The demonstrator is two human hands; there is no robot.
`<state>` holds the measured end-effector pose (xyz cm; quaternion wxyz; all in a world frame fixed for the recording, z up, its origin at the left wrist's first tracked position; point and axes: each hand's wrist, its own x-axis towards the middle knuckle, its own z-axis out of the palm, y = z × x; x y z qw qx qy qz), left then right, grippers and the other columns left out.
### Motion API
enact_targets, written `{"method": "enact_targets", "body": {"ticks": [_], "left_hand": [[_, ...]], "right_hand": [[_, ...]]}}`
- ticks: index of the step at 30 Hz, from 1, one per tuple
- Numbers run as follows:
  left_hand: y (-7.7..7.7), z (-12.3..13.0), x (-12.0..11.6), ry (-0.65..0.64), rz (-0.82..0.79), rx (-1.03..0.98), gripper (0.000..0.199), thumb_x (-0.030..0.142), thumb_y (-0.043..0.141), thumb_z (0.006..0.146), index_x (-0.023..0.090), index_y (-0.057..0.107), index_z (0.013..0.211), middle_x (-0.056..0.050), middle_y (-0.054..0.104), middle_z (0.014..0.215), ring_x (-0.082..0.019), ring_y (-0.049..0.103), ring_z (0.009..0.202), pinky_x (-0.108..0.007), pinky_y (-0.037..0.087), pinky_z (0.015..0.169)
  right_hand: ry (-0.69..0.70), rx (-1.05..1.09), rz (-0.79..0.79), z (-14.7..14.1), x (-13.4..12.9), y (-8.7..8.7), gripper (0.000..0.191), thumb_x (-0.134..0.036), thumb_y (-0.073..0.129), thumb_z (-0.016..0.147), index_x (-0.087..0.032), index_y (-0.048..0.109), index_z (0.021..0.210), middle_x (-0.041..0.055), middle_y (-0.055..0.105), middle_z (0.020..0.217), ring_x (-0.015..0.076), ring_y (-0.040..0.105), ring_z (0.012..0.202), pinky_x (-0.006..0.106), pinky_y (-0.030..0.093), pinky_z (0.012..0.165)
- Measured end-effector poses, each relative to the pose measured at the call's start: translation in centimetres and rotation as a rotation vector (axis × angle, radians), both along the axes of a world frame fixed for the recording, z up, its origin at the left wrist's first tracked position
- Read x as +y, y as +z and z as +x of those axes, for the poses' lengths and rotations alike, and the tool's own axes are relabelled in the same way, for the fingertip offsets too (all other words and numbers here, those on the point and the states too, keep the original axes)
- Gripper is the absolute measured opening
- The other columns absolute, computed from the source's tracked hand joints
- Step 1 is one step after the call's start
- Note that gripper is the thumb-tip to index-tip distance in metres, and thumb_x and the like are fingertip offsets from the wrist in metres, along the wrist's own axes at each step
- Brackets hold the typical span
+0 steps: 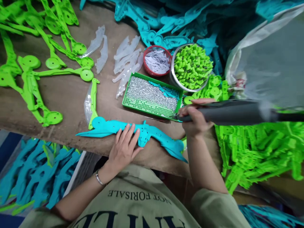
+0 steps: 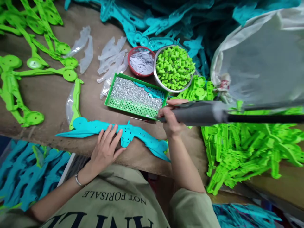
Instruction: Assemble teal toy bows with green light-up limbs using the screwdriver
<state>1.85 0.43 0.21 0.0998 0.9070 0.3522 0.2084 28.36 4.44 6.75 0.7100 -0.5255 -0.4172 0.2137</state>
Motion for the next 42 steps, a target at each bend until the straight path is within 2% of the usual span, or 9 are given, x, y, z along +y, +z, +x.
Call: {"method": "enact_targets", "body": {"ticks": [3,6,12,23,29,31,35,38,42], "left_hand": [[-0.2,0.3,-0.3,0.021,-0.013,0.021,0.068,0.044,0.056,0.1,0.011,0.037,0.157,-0.021,0.05,0.156,-0.033,0.036,0.153,-0.053,0.027,0.126],[-0.5,0.4,-0.5,0.024,-0.024,0.018,0.069,0.046,0.055,0.101,0.012,0.036,0.158,-0.02,0.049,0.156,-0.033,0.035,0.154,-0.053,0.029,0.125],[-0.3,0.2,-0.5,-0.003,-0.079,-0.005,0.074,0.049,0.057,0.099,0.011,0.034,0.158,-0.022,0.046,0.158,-0.033,0.031,0.155,-0.055,0.03,0.124],[-0.7,0.4,-0.6,0.013,-0.006,-0.008,0.061,0.046,0.05,0.103,0.008,0.044,0.152,-0.022,0.049,0.156,-0.033,0.035,0.154,-0.053,0.03,0.124],[-0.6,0.3,-0.6,0.013,-0.012,-0.016,0.063,0.047,0.051,0.102,0.007,0.044,0.151,-0.023,0.05,0.155,-0.034,0.034,0.154,-0.053,0.03,0.124],[-0.5,0.3,-0.5,0.017,-0.017,-0.009,0.065,0.046,0.054,0.101,0.007,0.044,0.152,-0.023,0.051,0.154,-0.034,0.035,0.153,-0.053,0.03,0.124],[-0.1,-0.1,-0.5,-0.008,0.007,-0.038,0.058,0.04,0.06,0.1,0.011,0.05,0.148,-0.02,0.055,0.151,-0.034,0.036,0.153,-0.055,0.026,0.126],[0.0,-0.4,-0.4,-0.073,0.053,-0.065,0.047,0.03,0.06,0.1,0.016,0.054,0.145,-0.014,0.061,0.147,-0.028,0.044,0.148,-0.054,0.025,0.127],[-0.2,-0.6,-0.5,-0.093,0.064,-0.066,0.044,0.024,0.062,0.099,0.017,0.057,0.143,-0.011,0.064,0.143,-0.024,0.054,0.138,-0.046,0.036,0.123]], "right_hand": [[0.035,-0.005,0.09,-1.7,-1.6,2.1,0.019,-0.033,0.075,0.075,-0.025,0.058,0.073,-0.0071,0.054,0.05,0.0131,0.05,0.039,0.03,0.045,0.045],[0.148,0.039,0.023,-4.5,-4.0,3.4,0.015,-0.032,0.074,0.077,-0.027,0.065,0.087,-0.0072,0.056,0.051,0.0147,0.049,0.039,0.032,0.046,0.044],[0.354,0.118,-0.119,-8.6,-7.2,1.8,0.02,-0.028,0.072,0.083,-0.032,0.067,0.102,-0.006,0.059,0.056,0.0175,0.054,0.043,0.037,0.049,0.048],[0.505,0.074,-0.066,-9.3,-6.3,-0.5,0.016,-0.014,0.067,0.086,-0.027,0.064,0.096,-0.0052,0.063,0.068,0.0132,0.061,0.051,0.029,0.054,0.052],[0.691,0.035,-0.185,-7.6,-5.1,0.8,0.015,-0.023,0.071,0.086,-0.025,0.066,0.099,-0.0048,0.062,0.061,0.0146,0.061,0.051,0.03,0.053,0.051],[0.654,0.062,-0.121,-6.8,-3.7,1.8,0.02,-0.027,0.071,0.086,-0.026,0.068,0.105,-0.005,0.06,0.058,0.0154,0.058,0.047,0.032,0.052,0.048],[0.307,0.059,0.14,-5.5,0.4,2.3,0.017,-0.029,0.075,0.081,-0.028,0.07,0.097,-0.0058,0.06,0.056,0.016,0.055,0.043,0.034,0.049,0.046],[0.177,0.036,0.081,-4.8,2.6,0.7,0.017,-0.031,0.075,0.08,-0.028,0.066,0.095,-0.0071,0.059,0.057,0.0162,0.056,0.045,0.033,0.049,0.049],[0.169,-0.005,-0.027,-4.1,3.1,-1.5,0.021,-0.034,0.073,0.082,-0.028,0.06,0.098,-0.0083,0.059,0.057,0.016,0.057,0.046,0.033,0.049,0.051]]}}
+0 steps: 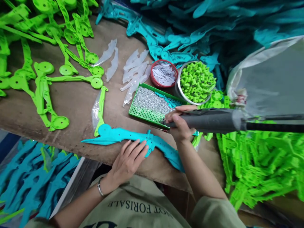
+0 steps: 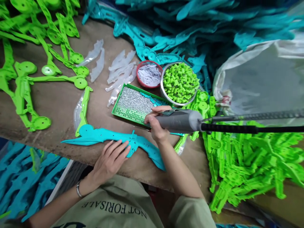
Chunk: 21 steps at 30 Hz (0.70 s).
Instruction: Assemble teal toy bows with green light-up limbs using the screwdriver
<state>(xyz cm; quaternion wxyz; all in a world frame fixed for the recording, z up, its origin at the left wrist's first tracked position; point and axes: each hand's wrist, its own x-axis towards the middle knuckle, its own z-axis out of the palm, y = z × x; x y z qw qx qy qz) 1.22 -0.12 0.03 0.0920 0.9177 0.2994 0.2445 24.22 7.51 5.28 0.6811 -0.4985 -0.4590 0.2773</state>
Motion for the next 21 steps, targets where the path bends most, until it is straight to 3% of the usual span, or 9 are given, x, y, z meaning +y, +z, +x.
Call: {"method": "enact_targets", "body": {"ticks": [8,16,21], "left_hand": [[-0.2,0.16,-0.12,0.031,-0.037,-0.012,0.044,0.022,0.064,0.098,0.019,0.059,0.141,-0.012,0.067,0.137,-0.024,0.059,0.128,-0.042,0.045,0.113],[-0.58,-0.17,-0.4,0.028,-0.02,-0.048,0.054,0.011,0.068,0.092,0.017,0.056,0.145,-0.009,0.069,0.108,-0.023,0.063,0.106,-0.04,0.052,0.102],[-0.81,-0.13,-0.43,0.034,-0.012,-0.066,0.052,0.011,0.064,0.095,0.019,0.055,0.145,-0.009,0.069,0.109,-0.022,0.064,0.108,-0.04,0.053,0.101]], "right_hand": [[-0.007,-0.028,-0.04,0.42,-0.23,-0.58,0.02,-0.031,0.069,0.084,-0.027,0.057,0.099,-0.0082,0.059,0.058,0.0147,0.057,0.047,0.031,0.049,0.052],[-0.016,0.01,-0.027,0.29,-0.12,-0.87,0.022,-0.037,0.073,0.08,-0.027,0.057,0.092,-0.0084,0.056,0.054,0.0147,0.053,0.043,0.032,0.047,0.048],[0.028,-0.003,0.015,0.28,0.0,-1.28,0.021,-0.036,0.075,0.079,-0.027,0.058,0.089,-0.0078,0.057,0.052,0.015,0.052,0.041,0.032,0.047,0.047]]}}
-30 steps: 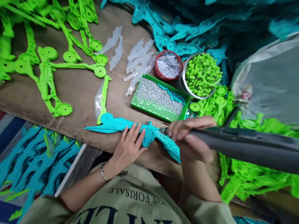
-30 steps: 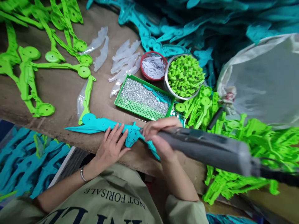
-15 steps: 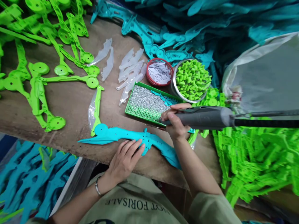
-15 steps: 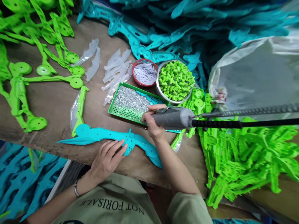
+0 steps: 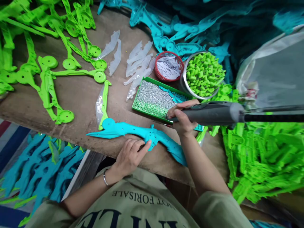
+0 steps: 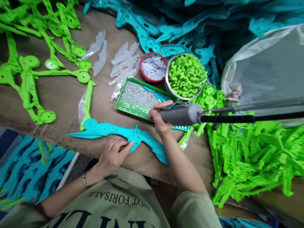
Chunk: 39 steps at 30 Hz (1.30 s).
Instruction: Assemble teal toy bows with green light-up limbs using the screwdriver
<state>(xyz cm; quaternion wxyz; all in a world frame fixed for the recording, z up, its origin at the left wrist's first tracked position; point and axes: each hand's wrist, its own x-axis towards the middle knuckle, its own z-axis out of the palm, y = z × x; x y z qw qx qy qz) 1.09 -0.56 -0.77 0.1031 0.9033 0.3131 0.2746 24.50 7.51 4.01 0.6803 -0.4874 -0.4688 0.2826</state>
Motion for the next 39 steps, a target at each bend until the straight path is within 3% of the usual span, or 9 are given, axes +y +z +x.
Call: {"method": "enact_targets", "body": {"ticks": [5,9,13,18,24,30,33,35,39], "left_hand": [[0.2,0.9,0.0,0.008,0.025,0.001,0.038,0.013,0.06,0.097,0.015,0.06,0.136,-0.016,0.067,0.135,-0.027,0.058,0.132,-0.043,0.051,0.106],[0.2,1.5,-0.2,-0.018,0.003,0.044,0.035,0.016,0.056,0.099,0.012,0.06,0.134,-0.019,0.057,0.15,-0.031,0.044,0.148,-0.048,0.047,0.112],[0.1,1.6,-0.3,-0.018,-0.028,0.073,0.035,0.025,0.057,0.101,0.013,0.061,0.133,-0.017,0.056,0.151,-0.03,0.044,0.148,-0.048,0.046,0.112],[0.1,1.4,-0.3,-0.022,-0.062,0.042,0.035,0.026,0.054,0.102,0.015,0.06,0.135,-0.016,0.062,0.144,-0.028,0.045,0.147,-0.047,0.044,0.114],[0.3,1.5,-0.3,-0.016,-0.061,0.013,0.031,0.021,0.051,0.102,0.015,0.062,0.13,-0.014,0.066,0.135,-0.026,0.054,0.137,-0.044,0.045,0.112],[0.4,1.3,-0.4,-0.029,-0.07,0.049,0.022,0.025,0.051,0.102,0.021,0.069,0.115,-0.01,0.064,0.139,-0.027,0.052,0.138,-0.045,0.042,0.114],[0.4,1.1,-0.5,-0.013,-0.074,0.052,0.023,0.026,0.052,0.102,0.02,0.068,0.118,-0.012,0.063,0.142,-0.027,0.05,0.14,-0.046,0.042,0.113],[0.5,1.0,-0.5,-0.008,-0.088,0.063,0.029,0.025,0.052,0.103,0.019,0.064,0.128,-0.012,0.06,0.147,-0.026,0.048,0.143,-0.046,0.043,0.112],[0.6,1.0,-0.2,-0.02,-0.07,0.058,0.033,0.028,0.055,0.103,0.017,0.061,0.133,-0.013,0.055,0.153,-0.028,0.043,0.148,-0.047,0.045,0.109]], "right_hand": [[0.026,0.012,0.039,0.0,-0.1,0.6,0.018,-0.029,0.075,0.08,-0.026,0.063,0.093,-0.0068,0.059,0.054,0.0156,0.053,0.043,0.032,0.046,0.047],[0.018,0.053,0.129,-1.2,-0.7,3.2,0.016,-0.026,0.074,0.08,-0.025,0.067,0.094,-0.0059,0.059,0.056,0.015,0.053,0.045,0.032,0.047,0.049],[0.147,0.11,0.147,-4.5,-1.7,5.1,0.016,-0.029,0.075,0.082,-0.027,0.067,0.095,-0.0065,0.06,0.055,0.0159,0.053,0.043,0.034,0.049,0.048],[0.324,0.16,0.037,-8.4,-2.4,3.5,0.019,-0.03,0.072,0.086,-0.028,0.064,0.103,-0.006,0.06,0.06,0.0158,0.057,0.048,0.034,0.05,0.051],[0.431,0.122,-0.036,-8.9,-1.9,0.7,0.016,-0.026,0.07,0.089,-0.031,0.062,0.102,-0.0064,0.06,0.064,0.0157,0.057,0.052,0.033,0.048,0.052],[0.606,0.042,-0.025,-9.2,-0.6,0.6,0.016,-0.017,0.071,0.083,-0.028,0.064,0.09,-0.0062,0.06,0.064,0.014,0.056,0.052,0.03,0.047,0.049],[0.684,0.025,-0.021,-8.8,-0.6,1.5,0.015,-0.016,0.071,0.082,-0.027,0.065,0.091,-0.0058,0.06,0.062,0.0139,0.058,0.05,0.029,0.047,0.048],[0.633,0.028,-0.052,-7.8,-0.7,2.5,0.018,-0.02,0.07,0.084,-0.027,0.066,0.1,-0.0048,0.064,0.063,0.0153,0.06,0.051,0.031,0.05,0.05],[0.187,0.015,0.07,-3.9,-0.6,4.4,0.019,-0.031,0.073,0.081,-0.028,0.068,0.098,-0.0061,0.06,0.056,0.016,0.054,0.043,0.033,0.049,0.047]]}}
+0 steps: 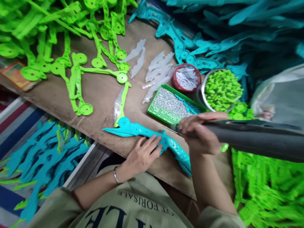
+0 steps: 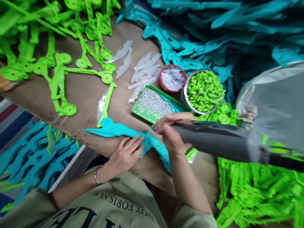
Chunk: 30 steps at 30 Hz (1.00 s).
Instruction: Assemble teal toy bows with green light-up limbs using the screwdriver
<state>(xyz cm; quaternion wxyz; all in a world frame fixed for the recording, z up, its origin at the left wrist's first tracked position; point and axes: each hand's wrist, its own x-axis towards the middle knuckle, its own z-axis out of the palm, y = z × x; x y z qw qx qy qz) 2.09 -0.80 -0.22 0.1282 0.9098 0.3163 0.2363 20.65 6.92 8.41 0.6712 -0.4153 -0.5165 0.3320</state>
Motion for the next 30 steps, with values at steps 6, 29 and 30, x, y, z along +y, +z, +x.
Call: {"method": "enact_targets", "body": {"ticks": [6,29,30], "left_hand": [[0.2,0.1,0.6,0.004,0.048,-0.038,0.033,0.025,0.06,0.1,0.011,0.06,0.13,-0.016,0.061,0.147,-0.032,0.052,0.141,-0.049,0.046,0.108],[0.4,0.3,0.6,-0.014,-0.008,-0.048,0.037,0.03,0.058,0.1,0.011,0.06,0.132,-0.018,0.06,0.147,-0.032,0.047,0.146,-0.048,0.046,0.11],[0.5,0.3,0.5,-0.02,-0.04,-0.054,0.04,0.033,0.056,0.101,0.011,0.06,0.133,-0.018,0.058,0.149,-0.032,0.045,0.147,-0.048,0.045,0.11]], "right_hand": [[-0.303,-0.045,-0.074,4.7,-0.1,-1.3,0.015,-0.028,0.07,0.078,-0.025,0.063,0.09,-0.0075,0.056,0.052,0.015,0.052,0.04,0.032,0.046,0.046],[-0.252,-0.033,-0.058,4.5,-0.2,-1.3,0.015,-0.029,0.072,0.079,-0.027,0.064,0.093,-0.0068,0.057,0.054,0.0157,0.052,0.042,0.033,0.047,0.047],[-0.252,-0.02,-0.018,3.8,-0.2,-0.4,0.015,-0.029,0.071,0.079,-0.028,0.065,0.092,-0.0066,0.056,0.053,0.0158,0.05,0.041,0.034,0.046,0.047]]}}
